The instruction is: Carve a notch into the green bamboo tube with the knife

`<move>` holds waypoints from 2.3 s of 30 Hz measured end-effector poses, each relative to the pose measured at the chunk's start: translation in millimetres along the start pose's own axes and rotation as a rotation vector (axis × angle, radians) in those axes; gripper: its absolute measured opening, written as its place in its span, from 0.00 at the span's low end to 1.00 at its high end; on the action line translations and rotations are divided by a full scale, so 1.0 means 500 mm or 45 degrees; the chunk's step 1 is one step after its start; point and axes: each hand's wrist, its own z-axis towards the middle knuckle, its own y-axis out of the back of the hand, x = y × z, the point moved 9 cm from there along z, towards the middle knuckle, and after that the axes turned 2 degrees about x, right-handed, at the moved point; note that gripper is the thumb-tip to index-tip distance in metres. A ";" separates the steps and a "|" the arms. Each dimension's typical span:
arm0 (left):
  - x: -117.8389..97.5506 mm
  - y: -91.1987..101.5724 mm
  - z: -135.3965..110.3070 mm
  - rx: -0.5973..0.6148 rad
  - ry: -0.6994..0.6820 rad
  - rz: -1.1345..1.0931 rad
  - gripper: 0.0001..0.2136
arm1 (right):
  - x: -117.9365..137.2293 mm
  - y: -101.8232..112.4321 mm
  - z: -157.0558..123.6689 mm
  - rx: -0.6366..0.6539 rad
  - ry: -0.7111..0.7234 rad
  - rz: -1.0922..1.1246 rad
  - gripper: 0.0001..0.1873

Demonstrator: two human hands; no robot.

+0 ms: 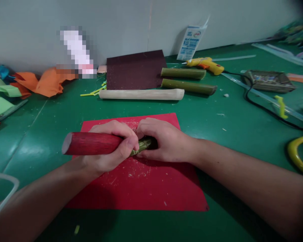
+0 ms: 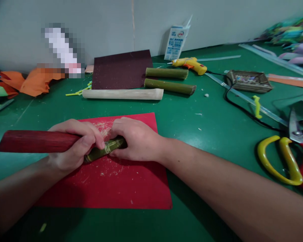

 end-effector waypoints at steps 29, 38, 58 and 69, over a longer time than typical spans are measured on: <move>-0.029 -0.015 0.010 0.082 -0.053 0.107 0.04 | 0.000 0.001 -0.001 -0.005 0.013 0.018 0.09; -0.004 -0.005 0.001 -0.035 -0.044 -0.078 0.06 | 0.003 0.002 0.001 0.009 0.011 0.033 0.08; 0.013 0.001 -0.005 -0.096 0.027 -0.128 0.06 | -0.002 0.003 -0.001 0.004 -0.003 0.003 0.09; -0.008 -0.009 0.007 0.049 0.042 0.055 0.04 | 0.002 0.004 0.000 -0.025 0.019 -0.005 0.10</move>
